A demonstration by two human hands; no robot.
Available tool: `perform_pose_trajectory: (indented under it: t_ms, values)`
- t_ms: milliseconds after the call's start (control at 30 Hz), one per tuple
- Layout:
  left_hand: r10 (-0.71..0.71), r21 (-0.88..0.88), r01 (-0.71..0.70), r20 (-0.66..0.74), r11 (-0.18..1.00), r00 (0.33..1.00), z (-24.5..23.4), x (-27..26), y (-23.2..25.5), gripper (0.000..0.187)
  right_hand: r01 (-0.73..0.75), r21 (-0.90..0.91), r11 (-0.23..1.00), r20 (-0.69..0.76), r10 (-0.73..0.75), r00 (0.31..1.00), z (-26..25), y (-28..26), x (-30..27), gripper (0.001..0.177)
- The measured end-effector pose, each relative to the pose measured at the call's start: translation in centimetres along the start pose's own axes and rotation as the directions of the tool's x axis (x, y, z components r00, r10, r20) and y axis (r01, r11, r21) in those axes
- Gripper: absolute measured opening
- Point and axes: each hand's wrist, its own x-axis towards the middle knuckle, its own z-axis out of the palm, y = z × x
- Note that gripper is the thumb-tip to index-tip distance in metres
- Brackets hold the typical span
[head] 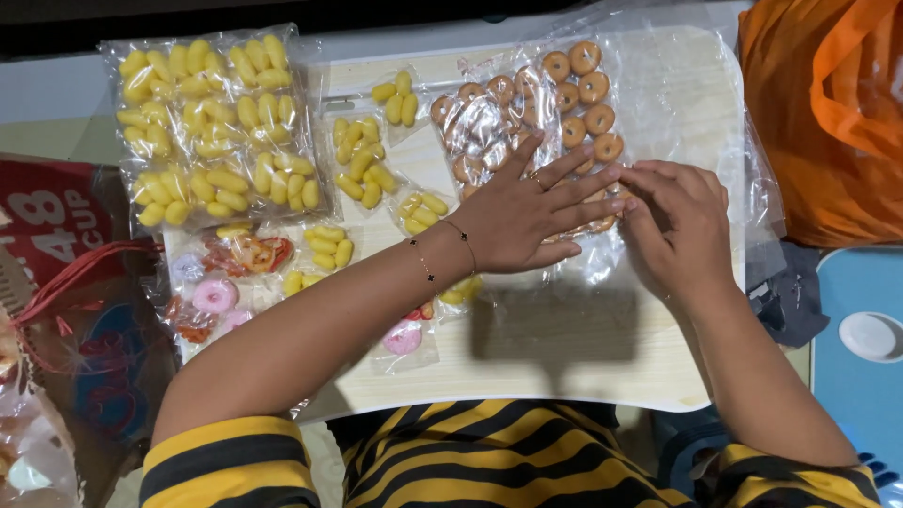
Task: Sorting and arranging various small packaged snacks on a tray and moving them from a cardboard box
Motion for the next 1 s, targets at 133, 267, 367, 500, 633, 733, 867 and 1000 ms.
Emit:
perform_pose_trajectory:
  t_ms: [133, 267, 367, 500, 633, 733, 867, 1000]
  values:
    - [0.073, 0.109, -0.050, -0.218, 0.993, 0.973, -1.5, -0.1, 0.8, 0.054, 0.086, -0.009, 0.996, -0.039, -0.086, 0.996, -0.1, 0.1, -0.1, 0.027]
    - [-0.015, 0.078, 0.039, -0.292, 0.996, 0.956, -6.6, -3.1, 3.1, 0.037, 0.213, -0.019, 0.977, -0.114, -0.214, 0.970, -1.3, -1.2, -0.4, 0.023]
    - [-0.260, -0.274, 0.139, -0.476, 0.952, 0.840, -10.0, -6.1, 6.2, 0.024, 0.284, -0.051, 0.957, -0.181, -0.289, 0.940, -2.5, -2.0, -0.7, 0.016]
    - [-0.611, -0.617, 0.363, -0.249, 0.698, 0.752, -8.7, -11.7, 11.3, 0.021, 0.299, -0.131, 0.945, -0.186, -0.319, 0.929, -4.3, -3.5, -2.5, 0.019]
    - [-0.578, -0.422, 0.439, -0.293, 0.793, 0.762, -6.1, -13.2, 12.3, 0.007, 0.244, -0.066, 0.968, -0.163, -0.251, 0.954, -3.2, -4.8, -5.0, 0.020]
    - [-0.460, -0.223, 0.404, -0.376, 0.887, 0.804, -5.1, -13.7, 12.7, 0.026, 0.228, -0.006, 0.974, -0.099, -0.228, 0.969, -2.7, -5.9, -6.2, 0.015]
    - [-0.288, 0.013, 0.324, -0.423, 0.946, 0.859, -4.3, -13.4, 11.8, 0.020, 0.109, -0.134, 0.985, -0.026, -0.113, 0.993, -4.3, -1.8, -7.3, 0.014]
    - [-0.228, 0.019, 0.253, -0.375, 0.967, 0.899, -5.2, -11.8, 10.4, 0.015, 0.064, -0.228, 0.971, 0.150, -0.030, 0.988, -6.6, -1.7, -5.8, 0.019]
